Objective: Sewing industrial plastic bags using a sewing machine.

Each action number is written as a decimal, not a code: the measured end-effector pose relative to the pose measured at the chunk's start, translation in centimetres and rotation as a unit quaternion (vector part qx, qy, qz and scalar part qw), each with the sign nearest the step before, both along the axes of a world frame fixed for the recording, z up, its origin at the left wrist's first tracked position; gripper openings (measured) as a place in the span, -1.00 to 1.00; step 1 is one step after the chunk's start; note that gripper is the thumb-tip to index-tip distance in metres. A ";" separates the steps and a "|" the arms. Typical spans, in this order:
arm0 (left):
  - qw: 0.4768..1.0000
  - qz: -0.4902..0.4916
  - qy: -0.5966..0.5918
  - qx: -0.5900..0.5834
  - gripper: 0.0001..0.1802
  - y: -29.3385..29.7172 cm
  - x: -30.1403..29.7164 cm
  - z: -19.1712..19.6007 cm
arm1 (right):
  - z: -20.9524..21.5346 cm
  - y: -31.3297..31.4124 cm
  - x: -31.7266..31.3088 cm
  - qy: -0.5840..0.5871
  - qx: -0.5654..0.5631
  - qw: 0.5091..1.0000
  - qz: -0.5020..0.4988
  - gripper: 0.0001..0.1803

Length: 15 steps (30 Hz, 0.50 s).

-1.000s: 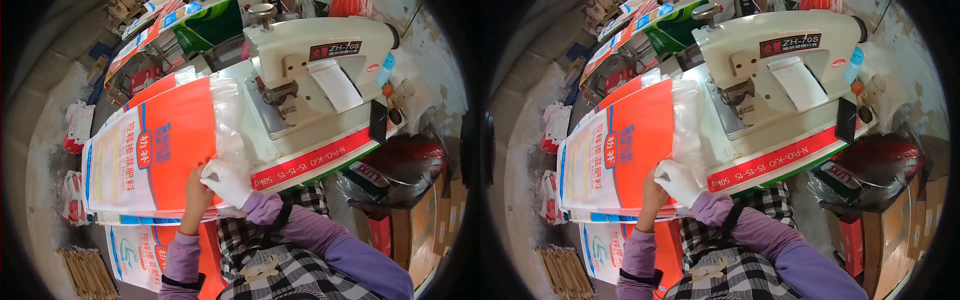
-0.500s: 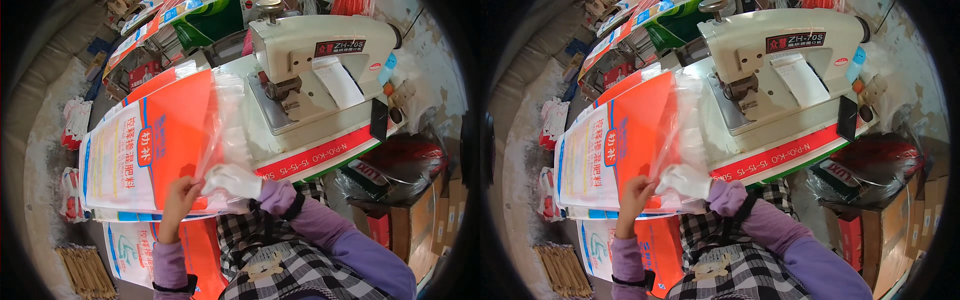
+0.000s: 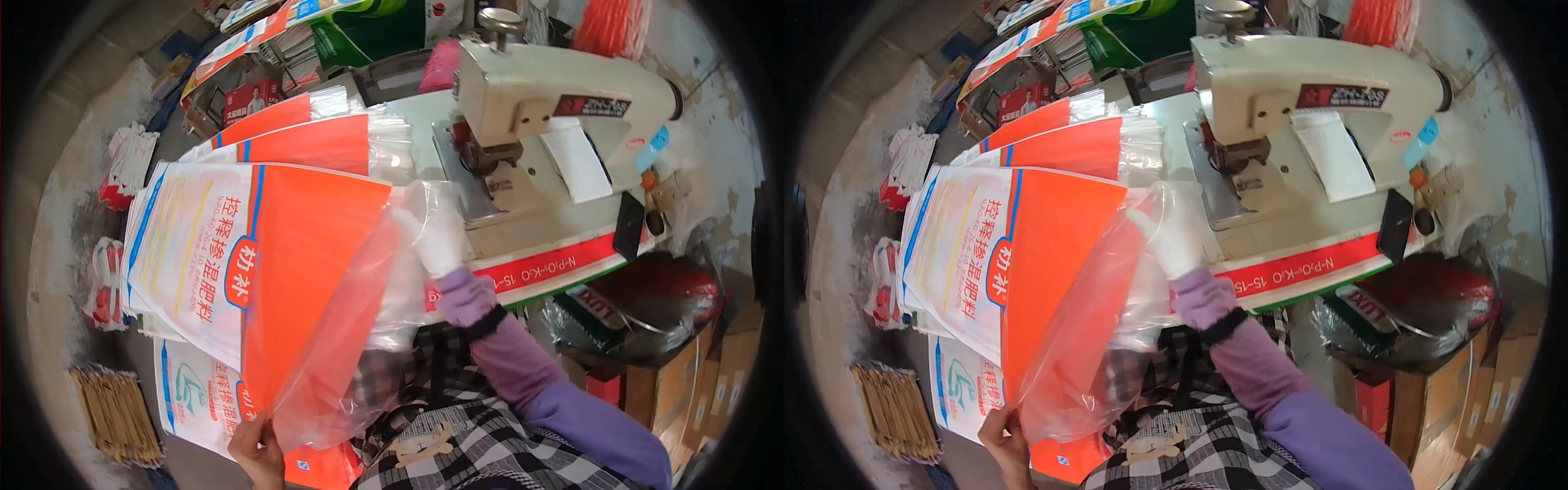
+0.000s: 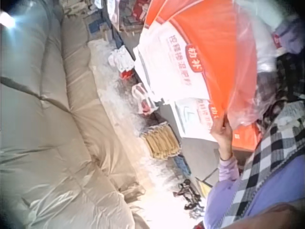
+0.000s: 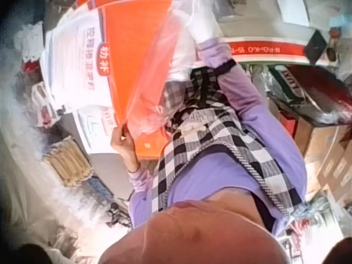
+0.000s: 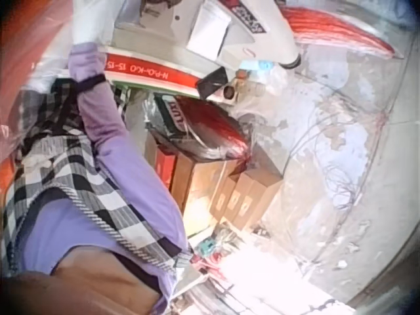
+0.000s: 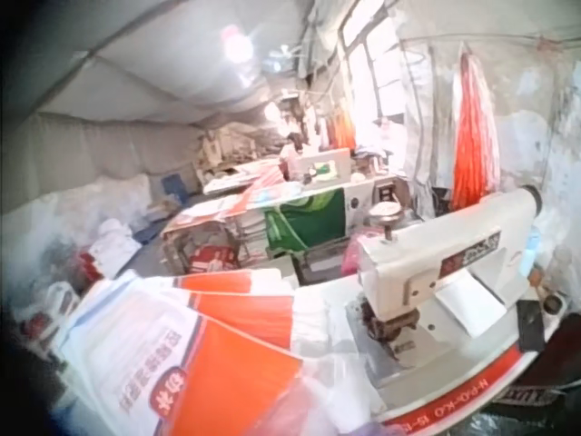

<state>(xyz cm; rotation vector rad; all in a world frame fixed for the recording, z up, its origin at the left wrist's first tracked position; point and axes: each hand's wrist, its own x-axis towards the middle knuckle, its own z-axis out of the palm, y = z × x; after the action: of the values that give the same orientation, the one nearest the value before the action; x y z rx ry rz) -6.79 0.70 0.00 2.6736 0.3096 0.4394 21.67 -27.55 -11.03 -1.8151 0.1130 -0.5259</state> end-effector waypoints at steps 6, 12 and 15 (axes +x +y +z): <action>0.990 0.073 -0.081 -0.086 -0.85 0.1 0.8 -0.3 | 3.8 -0.8 -2.5 -0.257 -0.323 0.911 0.013 -0.71; 0.994 -0.069 -0.026 0.077 -0.85 3.5 -0.8 -1.9 | 2.3 -1.8 0.4 0.077 -0.161 0.958 0.225 -0.84; 0.969 -0.147 0.073 0.182 -0.84 4.0 -2.6 -2.0 | 3.8 -2.3 1.2 0.046 -0.325 0.925 0.190 -0.79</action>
<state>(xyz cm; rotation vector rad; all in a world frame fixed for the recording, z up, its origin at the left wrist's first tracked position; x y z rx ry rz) -9.38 4.70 -2.03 3.0508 -0.1448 0.2238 22.92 -29.82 -7.20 -2.4334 -0.3906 -0.2020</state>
